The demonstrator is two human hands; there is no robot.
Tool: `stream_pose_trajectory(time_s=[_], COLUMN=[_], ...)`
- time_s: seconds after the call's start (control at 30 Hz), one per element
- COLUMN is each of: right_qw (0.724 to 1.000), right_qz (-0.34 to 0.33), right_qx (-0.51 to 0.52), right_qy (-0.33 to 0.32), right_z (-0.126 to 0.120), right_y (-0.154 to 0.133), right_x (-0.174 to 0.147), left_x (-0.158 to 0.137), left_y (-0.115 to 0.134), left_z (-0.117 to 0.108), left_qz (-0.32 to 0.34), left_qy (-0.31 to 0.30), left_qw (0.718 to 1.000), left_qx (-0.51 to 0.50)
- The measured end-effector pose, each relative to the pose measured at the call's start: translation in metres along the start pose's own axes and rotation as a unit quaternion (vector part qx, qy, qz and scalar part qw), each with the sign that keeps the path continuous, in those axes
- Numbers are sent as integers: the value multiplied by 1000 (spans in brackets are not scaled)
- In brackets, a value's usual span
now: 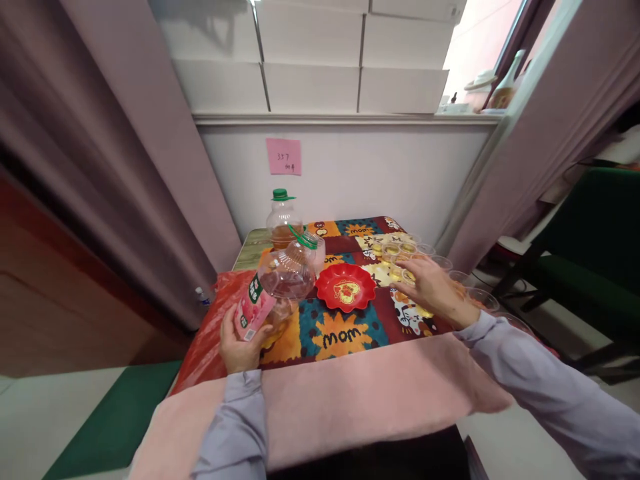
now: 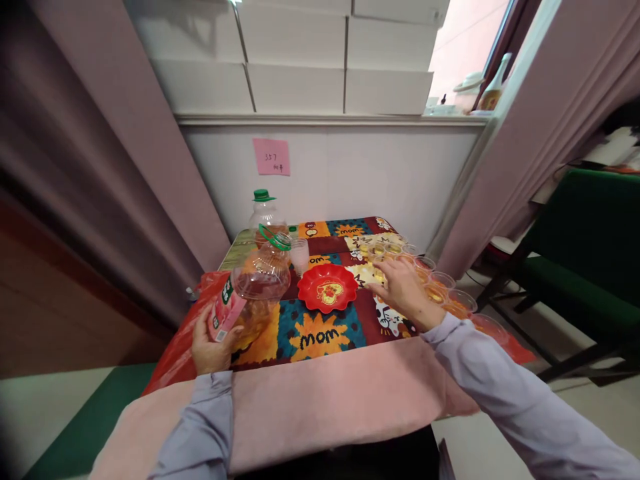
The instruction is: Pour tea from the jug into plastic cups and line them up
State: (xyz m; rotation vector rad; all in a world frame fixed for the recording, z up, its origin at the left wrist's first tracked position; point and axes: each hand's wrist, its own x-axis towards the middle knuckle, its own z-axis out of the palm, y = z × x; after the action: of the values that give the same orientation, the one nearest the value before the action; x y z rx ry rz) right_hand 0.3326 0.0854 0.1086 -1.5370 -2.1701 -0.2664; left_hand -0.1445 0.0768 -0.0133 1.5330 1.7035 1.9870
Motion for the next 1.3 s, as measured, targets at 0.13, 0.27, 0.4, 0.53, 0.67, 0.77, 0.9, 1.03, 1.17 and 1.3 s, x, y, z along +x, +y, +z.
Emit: stream_pose_trajectory(time_s=[0.13,0.27,0.4,0.53,0.67,0.77,0.9,1.03,1.17,1.3], right_qw=[997,993,988,982,979,981,985,989,994,994], right_qz=[1,3,-25,-30,-29,-22,-10,-6,0,11], right_qx=[57,36,35,25,21,22,34,57,81,99], right_qy=[-53,-115,-147,-184,-199,-193,-169,-134,-73,34], right_z=[12,35,62,80,85,85,85,81,59,31], right_y=[-66,-111,-131,-137,-135,-130,-126,-127,-122,-102], right_x=[65,131,181,205,212,213,212,213,216,195], left_x=[-1,-1,-3,-6,-8,-9,-10,-9,-7,-4], left_y=[-1,1,1,-2,2,9,15,10,1,-1], left_z=[-2,-6,-8,-10,-10,-9,-8,-9,-11,-10], left_qz=[-29,-39,-40,-37,-21,-14,-9,-6,-14,-13], left_qy=[6,-9,1,-17,-23,-15,-15,-16,-24,-31], left_qw=[999,999,999,999,999,999,999,999,999,999], left_qx=[-23,-19,3,16,18,27,39,41,33,34])
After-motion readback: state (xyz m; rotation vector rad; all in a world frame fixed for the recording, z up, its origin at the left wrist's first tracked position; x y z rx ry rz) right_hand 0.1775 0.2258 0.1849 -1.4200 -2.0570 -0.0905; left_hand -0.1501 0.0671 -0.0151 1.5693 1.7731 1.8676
